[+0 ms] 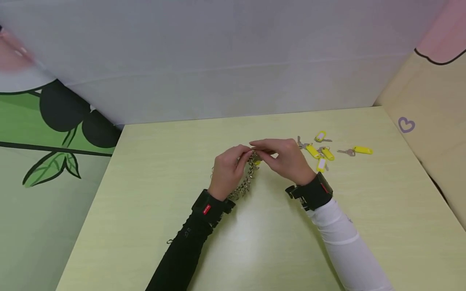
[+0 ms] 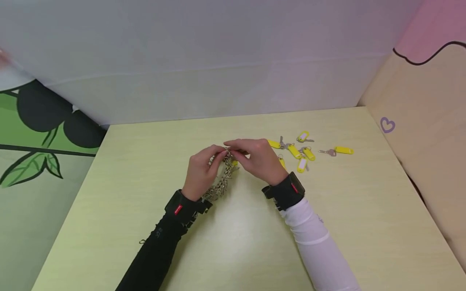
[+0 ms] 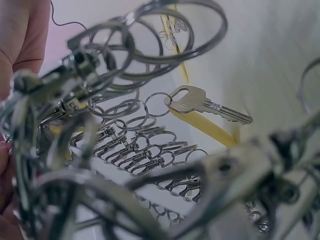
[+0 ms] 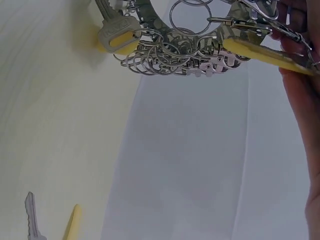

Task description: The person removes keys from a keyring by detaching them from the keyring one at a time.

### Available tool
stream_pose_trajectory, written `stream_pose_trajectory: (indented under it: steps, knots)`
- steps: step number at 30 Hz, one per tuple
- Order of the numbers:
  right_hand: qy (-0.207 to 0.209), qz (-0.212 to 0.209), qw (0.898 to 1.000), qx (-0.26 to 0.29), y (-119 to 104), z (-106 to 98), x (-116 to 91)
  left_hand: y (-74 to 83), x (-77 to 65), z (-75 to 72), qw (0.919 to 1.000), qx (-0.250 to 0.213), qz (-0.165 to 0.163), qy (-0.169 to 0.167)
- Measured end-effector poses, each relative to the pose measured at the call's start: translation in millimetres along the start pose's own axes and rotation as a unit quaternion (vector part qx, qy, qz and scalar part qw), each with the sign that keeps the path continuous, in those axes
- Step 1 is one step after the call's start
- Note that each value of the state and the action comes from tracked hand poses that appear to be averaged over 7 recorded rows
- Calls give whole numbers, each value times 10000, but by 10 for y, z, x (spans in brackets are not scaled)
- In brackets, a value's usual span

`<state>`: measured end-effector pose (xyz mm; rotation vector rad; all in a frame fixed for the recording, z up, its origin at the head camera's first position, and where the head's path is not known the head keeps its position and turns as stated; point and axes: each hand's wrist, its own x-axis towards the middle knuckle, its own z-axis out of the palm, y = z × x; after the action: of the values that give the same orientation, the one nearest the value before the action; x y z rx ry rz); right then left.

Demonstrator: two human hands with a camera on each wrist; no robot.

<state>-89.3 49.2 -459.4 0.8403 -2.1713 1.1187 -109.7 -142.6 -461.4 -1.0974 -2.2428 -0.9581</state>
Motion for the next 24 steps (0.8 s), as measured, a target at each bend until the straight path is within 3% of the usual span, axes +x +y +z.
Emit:
stream_pose_trajectory:
  steps: [9,16,24]
  knots:
    - [-305,657,9942,794,3,-10,-29,-11,-41,5,10000,-3,25,-72]
    - [-196,592,9930,1007,32,-12,-30,-25,-30,26,9999,34,59,-87]
    - [-366,1049,9889,991,76,3,-36,-12,-22,26,9999,13,141,-54]
